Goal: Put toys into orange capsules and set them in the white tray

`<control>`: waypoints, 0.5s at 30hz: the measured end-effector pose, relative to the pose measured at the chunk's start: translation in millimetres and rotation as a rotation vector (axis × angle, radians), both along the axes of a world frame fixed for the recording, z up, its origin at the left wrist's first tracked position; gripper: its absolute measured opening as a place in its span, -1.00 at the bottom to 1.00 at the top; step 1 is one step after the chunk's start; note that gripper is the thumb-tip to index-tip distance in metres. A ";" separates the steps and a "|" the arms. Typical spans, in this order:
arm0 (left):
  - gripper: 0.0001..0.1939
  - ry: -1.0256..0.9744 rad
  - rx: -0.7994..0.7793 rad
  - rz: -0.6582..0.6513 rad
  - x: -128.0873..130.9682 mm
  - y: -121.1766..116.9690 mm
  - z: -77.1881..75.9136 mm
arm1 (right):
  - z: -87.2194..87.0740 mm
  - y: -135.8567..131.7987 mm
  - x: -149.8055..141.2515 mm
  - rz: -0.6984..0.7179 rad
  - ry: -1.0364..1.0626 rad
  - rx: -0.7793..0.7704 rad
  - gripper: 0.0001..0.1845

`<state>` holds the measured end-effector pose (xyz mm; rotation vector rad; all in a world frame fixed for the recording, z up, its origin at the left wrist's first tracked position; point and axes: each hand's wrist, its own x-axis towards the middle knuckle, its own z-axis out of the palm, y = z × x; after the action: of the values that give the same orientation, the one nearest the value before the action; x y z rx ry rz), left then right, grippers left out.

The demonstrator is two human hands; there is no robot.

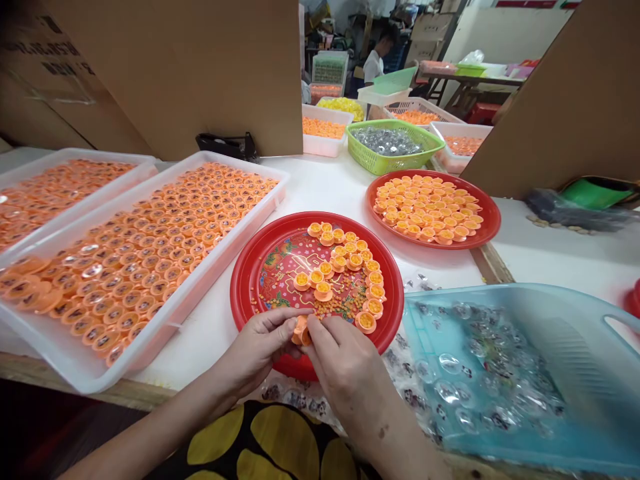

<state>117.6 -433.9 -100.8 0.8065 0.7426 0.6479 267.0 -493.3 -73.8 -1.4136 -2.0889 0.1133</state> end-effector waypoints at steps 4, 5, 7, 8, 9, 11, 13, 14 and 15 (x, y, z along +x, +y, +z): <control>-0.65 0.114 0.081 -0.021 -2.1 -2.5 -2.4 | -6.5 0.5 -4.2 -0.023 0.022 -0.029 -0.82; -0.66 0.130 0.113 -0.028 -2.9 -3.8 -1.8 | -9.2 0.3 -5.3 -0.030 0.034 -0.032 -0.83; -0.73 0.139 0.188 -0.024 -3.7 -7.0 0.6 | -15.3 -0.1 -6.6 -0.040 0.062 -0.024 -0.83; -0.78 0.139 0.219 -0.013 -3.7 -8.3 2.1 | -18.4 -0.3 -6.4 -0.041 0.080 -0.013 -0.82; -0.81 0.140 0.239 -0.002 -3.6 -9.2 3.4 | -21.5 -0.3 -5.2 -0.036 0.103 -0.001 -0.82; -0.84 0.148 0.254 0.008 -3.8 -8.9 4.9 | -28.4 0.8 0.3 -0.016 0.166 0.005 -0.81; -0.86 0.221 0.330 0.025 -5.6 -5.9 5.2 | -36.3 3.7 8.5 0.007 0.240 -0.050 -0.78; -0.85 0.285 0.398 0.043 -7.1 -4.2 5.1 | -40.5 5.6 12.4 0.014 0.283 -0.087 -0.75; -0.83 0.350 0.468 0.065 -8.8 -2.7 5.0 | -44.6 7.5 15.2 0.017 0.331 -0.135 -0.72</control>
<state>108.8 -436.6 -95.8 1.3531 0.9521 0.7610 282.2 -485.8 -118.4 -1.3498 -1.8469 0.4708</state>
